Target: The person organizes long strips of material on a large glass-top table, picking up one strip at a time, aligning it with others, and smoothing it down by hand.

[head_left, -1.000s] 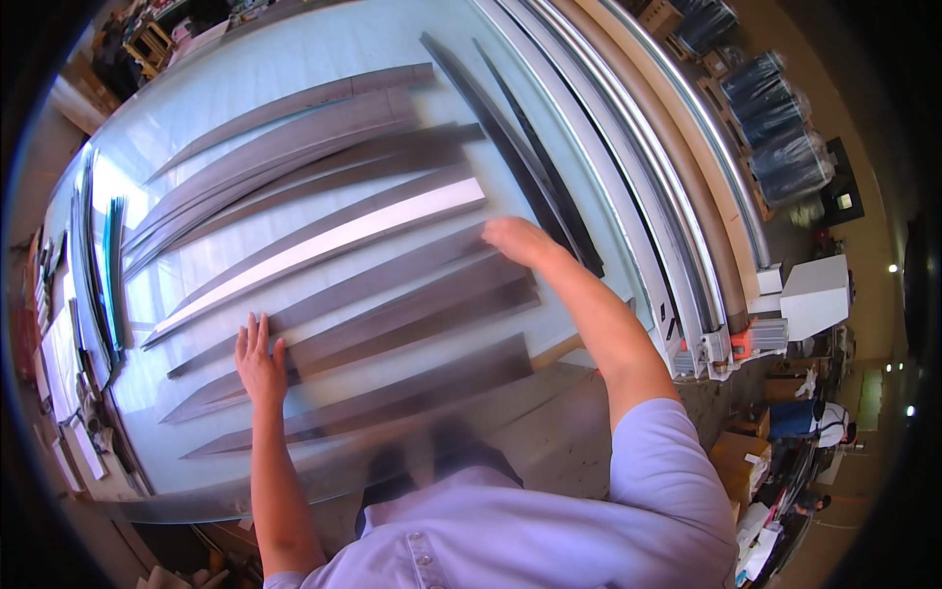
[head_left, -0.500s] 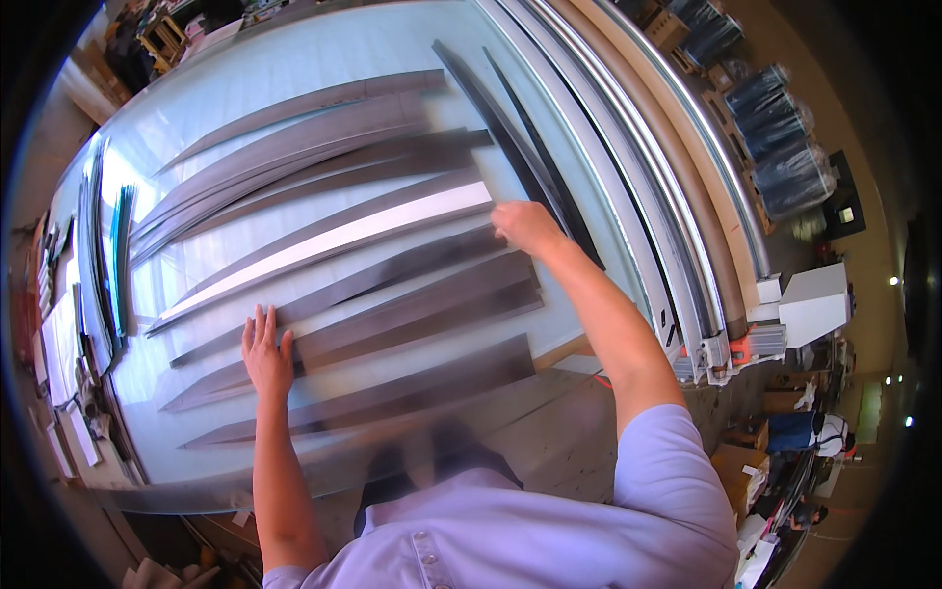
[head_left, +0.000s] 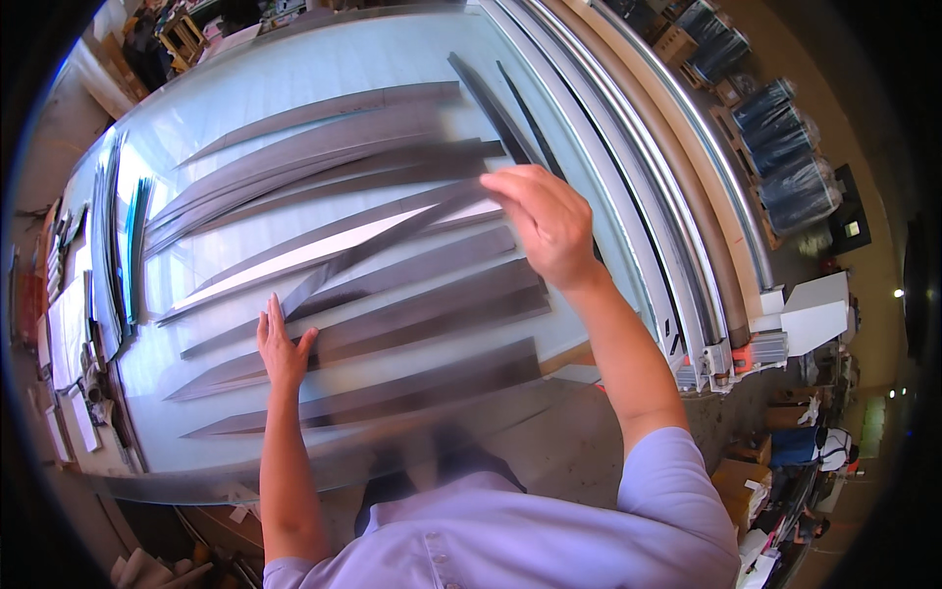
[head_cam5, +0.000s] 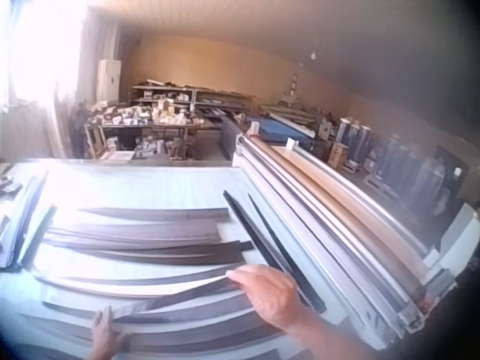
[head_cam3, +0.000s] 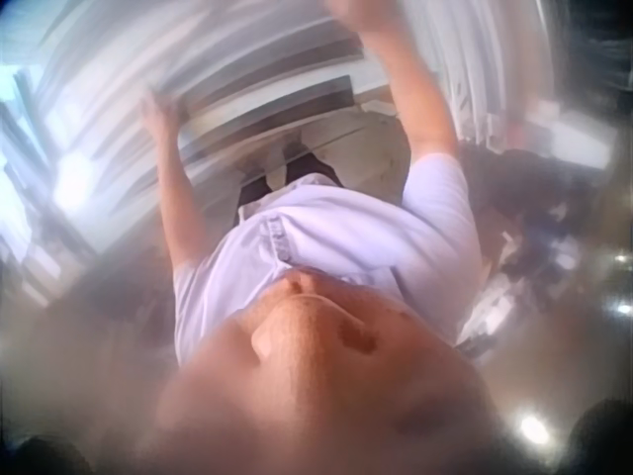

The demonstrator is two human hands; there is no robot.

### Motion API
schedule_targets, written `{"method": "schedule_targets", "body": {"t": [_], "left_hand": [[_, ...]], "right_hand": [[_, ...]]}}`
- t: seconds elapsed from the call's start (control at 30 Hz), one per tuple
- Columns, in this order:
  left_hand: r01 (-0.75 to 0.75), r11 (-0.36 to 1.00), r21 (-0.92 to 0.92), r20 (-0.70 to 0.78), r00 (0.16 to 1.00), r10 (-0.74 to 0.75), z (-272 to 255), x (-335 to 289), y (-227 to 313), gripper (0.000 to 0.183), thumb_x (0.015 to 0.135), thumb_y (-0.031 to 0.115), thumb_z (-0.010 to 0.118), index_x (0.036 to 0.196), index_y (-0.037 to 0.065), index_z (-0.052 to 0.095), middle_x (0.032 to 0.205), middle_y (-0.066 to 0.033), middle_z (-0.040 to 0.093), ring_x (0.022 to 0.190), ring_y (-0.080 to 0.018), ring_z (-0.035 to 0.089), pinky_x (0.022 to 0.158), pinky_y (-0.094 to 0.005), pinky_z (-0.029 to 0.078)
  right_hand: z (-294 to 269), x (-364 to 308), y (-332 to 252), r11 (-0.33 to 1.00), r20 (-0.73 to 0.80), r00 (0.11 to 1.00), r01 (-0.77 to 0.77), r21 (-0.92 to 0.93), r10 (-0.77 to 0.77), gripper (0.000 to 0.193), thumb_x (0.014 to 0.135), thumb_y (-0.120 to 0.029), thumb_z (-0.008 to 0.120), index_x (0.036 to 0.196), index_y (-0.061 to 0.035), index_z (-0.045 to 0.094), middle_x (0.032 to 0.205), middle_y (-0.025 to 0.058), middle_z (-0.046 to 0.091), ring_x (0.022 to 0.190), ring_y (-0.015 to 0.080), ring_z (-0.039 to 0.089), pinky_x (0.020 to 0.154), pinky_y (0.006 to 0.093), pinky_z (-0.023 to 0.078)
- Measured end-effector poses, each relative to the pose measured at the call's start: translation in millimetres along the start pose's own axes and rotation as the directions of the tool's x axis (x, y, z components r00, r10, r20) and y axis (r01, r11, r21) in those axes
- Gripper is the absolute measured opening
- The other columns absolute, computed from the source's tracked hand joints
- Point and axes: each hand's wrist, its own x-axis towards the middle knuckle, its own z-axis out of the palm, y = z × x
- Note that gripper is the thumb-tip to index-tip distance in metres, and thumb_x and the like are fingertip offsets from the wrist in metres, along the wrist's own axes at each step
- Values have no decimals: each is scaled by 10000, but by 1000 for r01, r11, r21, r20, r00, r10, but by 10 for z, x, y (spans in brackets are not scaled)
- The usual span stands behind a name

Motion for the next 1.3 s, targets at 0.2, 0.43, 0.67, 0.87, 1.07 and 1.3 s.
{"method": "schedule_targets", "body": {"t": [0.2,0.43,0.67,0.87,1.07,1.3], "left_hand": [[197,980,-14,-74,977,-198,-14,59,-236,575,863,32,619,1433,63,544,1479,-178,535,1378,-397,468,1152,-475,345],[-39,932,360,13,999,37,-1808,145,-192,449,921,-47,479,1323,64,648,1258,-157,697,1210,-312,636,1138,-456,379],[-239,938,250,251,952,175,-1239,-305,370,699,767,9,753,1428,79,537,1425,-169,549,1350,-377,467,1176,-506,300],[-99,912,-399,516,798,313,-507,-201,1467,410,796,197,808,1140,9,687,945,-162,704,936,-338,640,879,-422,483],[32,956,-291,528,839,132,-553,188,1617,233,850,218,760,875,-8,711,733,-235,634,700,-385,622,680,-454,494],[73,956,-284,535,840,95,-440,894,1932,289,872,268,727,839,-17,700,710,-222,638,640,-328,624,648,-439,478]], "right_hand": [[-324,-59,-662,998,-13,1000,18,64,-17,204,764,71,764,957,17,726,958,152,723,814,294,705,709,306,576],[94,-1396,-787,420,136,477,-853,310,869,33,909,-11,683,936,-8,700,839,81,709,795,149,650,741,298,519],[922,-2344,-1215,123,459,264,-941,314,848,131,929,-117,706,884,3,674,734,19,656,686,68,560,618,257,446],[974,-1942,-1074,186,520,373,-908,376,769,156,956,-147,708,914,0,674,736,-9,633,669,44,505,593,243,413],[847,-1567,-684,179,512,343,-922,343,787,140,952,-118,703,1071,-45,713,751,-4,649,671,60,542,607,253,449],[633,-1205,441,828,242,814,-557,67,528,308,882,-4,666,1168,-94,739,822,85,637,775,256,590,716,366,478]]}}
